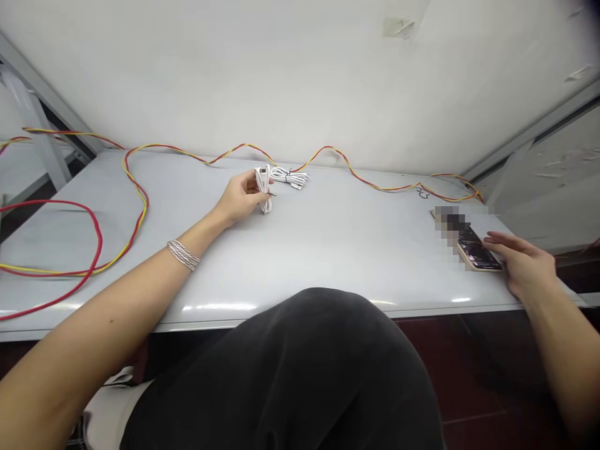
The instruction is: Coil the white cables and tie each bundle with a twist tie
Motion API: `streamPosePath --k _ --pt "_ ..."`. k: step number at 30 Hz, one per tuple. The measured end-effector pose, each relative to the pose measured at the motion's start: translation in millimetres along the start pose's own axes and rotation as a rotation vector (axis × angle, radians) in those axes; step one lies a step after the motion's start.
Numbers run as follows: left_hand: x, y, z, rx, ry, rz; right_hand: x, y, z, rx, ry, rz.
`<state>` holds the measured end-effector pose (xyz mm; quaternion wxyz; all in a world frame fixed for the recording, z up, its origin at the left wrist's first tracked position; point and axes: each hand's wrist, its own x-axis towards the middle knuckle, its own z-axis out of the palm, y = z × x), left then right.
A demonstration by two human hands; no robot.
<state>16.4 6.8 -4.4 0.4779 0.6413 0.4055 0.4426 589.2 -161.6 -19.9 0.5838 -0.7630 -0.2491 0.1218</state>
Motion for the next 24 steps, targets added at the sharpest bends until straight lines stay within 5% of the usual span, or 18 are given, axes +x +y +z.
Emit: streamPosePath --k 12,24 --pt "1.4 -2.5 0.7 0.048 0.030 0.044 5.2 4.5 0.6 -0.132 0.078 0.041" --pt "-0.1 -5.2 1.8 -0.004 -0.020 0.057 5.4 7.3 -2.8 -0.011 -0.008 -0.001"
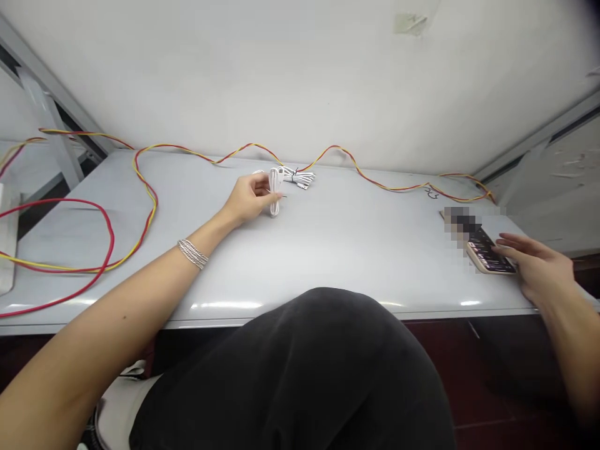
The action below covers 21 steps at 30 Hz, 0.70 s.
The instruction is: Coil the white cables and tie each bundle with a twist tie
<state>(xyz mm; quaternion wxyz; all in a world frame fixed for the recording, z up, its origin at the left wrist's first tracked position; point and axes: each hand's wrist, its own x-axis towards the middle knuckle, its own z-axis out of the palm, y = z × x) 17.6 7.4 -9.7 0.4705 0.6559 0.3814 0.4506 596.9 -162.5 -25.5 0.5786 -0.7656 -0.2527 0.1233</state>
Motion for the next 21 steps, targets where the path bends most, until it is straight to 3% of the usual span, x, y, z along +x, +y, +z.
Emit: streamPosePath --k 10,17,21 --pt "1 3 0 -0.128 0.102 0.000 -5 -4 4 -0.075 0.069 0.054" --pt "2 7 -10 0.389 0.129 0.092 4 6 -2 -0.020 0.011 -0.017" --pt "2 9 -14 0.490 0.099 0.093 8 11 -3 -0.022 -0.002 -0.050"
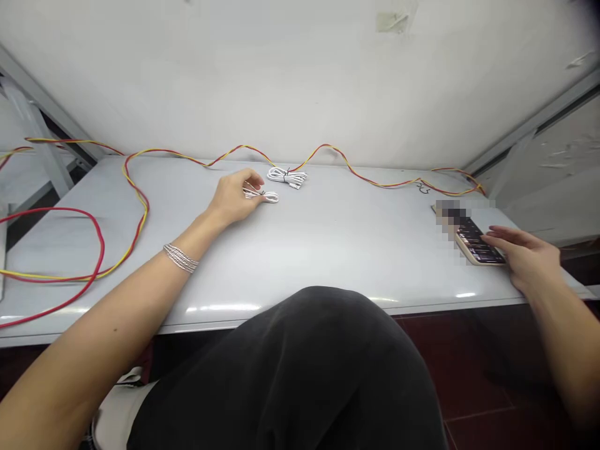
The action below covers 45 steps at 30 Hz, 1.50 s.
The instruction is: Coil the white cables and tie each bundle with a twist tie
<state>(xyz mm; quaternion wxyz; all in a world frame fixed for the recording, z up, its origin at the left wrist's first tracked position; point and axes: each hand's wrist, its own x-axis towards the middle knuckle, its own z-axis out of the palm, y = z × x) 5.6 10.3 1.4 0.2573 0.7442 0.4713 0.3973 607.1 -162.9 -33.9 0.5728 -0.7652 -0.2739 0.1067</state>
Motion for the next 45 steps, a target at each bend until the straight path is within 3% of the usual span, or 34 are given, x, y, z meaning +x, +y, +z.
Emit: streamPosePath --k 6,11,15,18,23,28,37,45 --pt "4 -5 -5 0.107 -0.043 -0.022 -7 -7 2 0.020 -0.032 0.008" --pt "6 -10 -11 0.361 0.073 -0.047 -15 -16 5 -0.103 0.005 0.024" --pt "7 -25 -11 0.349 0.067 -0.134 -13 -14 6 -0.149 0.066 0.061" --pt "8 -32 -9 0.352 0.055 -0.110 -10 -10 3 -0.043 0.009 0.020" --pt "5 -17 -8 0.451 0.027 -0.176 -6 -5 0 0.035 -0.056 -0.016" --pt "1 2 -10 0.546 -0.021 -0.240 -7 -6 5 -0.033 0.039 -0.009" --pt "1 -3 -8 0.549 0.074 -0.186 -7 -5 -1 0.035 -0.075 -0.052" --pt "2 -3 -7 0.577 0.063 -0.141 -9 -9 6 -0.043 0.033 -0.001"
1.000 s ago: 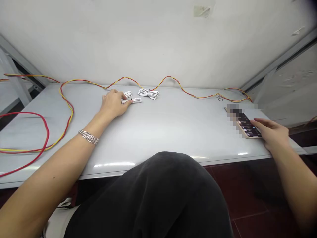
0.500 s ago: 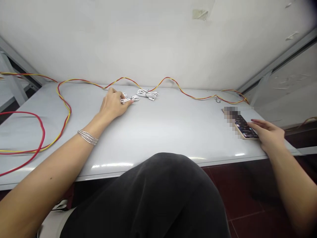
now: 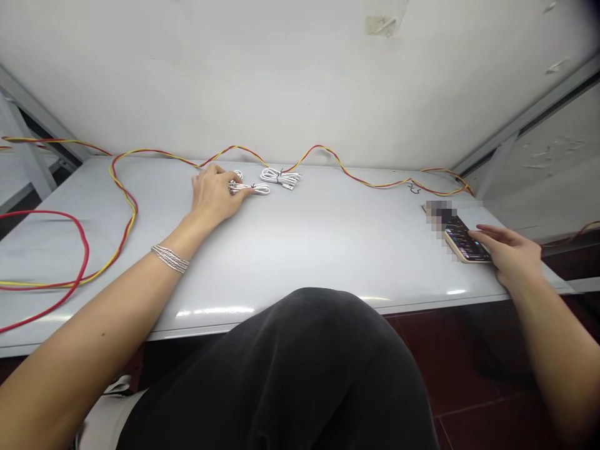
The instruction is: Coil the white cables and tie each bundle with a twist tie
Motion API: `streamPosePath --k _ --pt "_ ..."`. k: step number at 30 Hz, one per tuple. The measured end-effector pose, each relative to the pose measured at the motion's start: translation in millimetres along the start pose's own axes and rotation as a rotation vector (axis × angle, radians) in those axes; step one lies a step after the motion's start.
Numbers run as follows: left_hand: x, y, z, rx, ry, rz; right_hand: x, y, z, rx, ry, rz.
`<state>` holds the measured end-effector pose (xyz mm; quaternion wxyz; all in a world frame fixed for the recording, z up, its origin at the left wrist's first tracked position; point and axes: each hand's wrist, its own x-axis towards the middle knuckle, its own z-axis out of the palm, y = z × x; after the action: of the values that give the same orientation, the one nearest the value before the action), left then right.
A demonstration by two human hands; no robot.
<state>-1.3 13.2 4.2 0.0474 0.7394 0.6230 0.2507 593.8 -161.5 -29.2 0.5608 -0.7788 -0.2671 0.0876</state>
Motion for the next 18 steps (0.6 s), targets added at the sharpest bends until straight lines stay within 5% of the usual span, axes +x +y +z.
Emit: streamPosePath --k 7,18 --pt "0 3 -3 0.015 -0.034 0.014 -1 -1 -4 0.082 -0.086 -0.021" --pt "4 -3 1 -0.013 -0.067 0.055 -5 -10 3 -0.173 0.075 0.101"
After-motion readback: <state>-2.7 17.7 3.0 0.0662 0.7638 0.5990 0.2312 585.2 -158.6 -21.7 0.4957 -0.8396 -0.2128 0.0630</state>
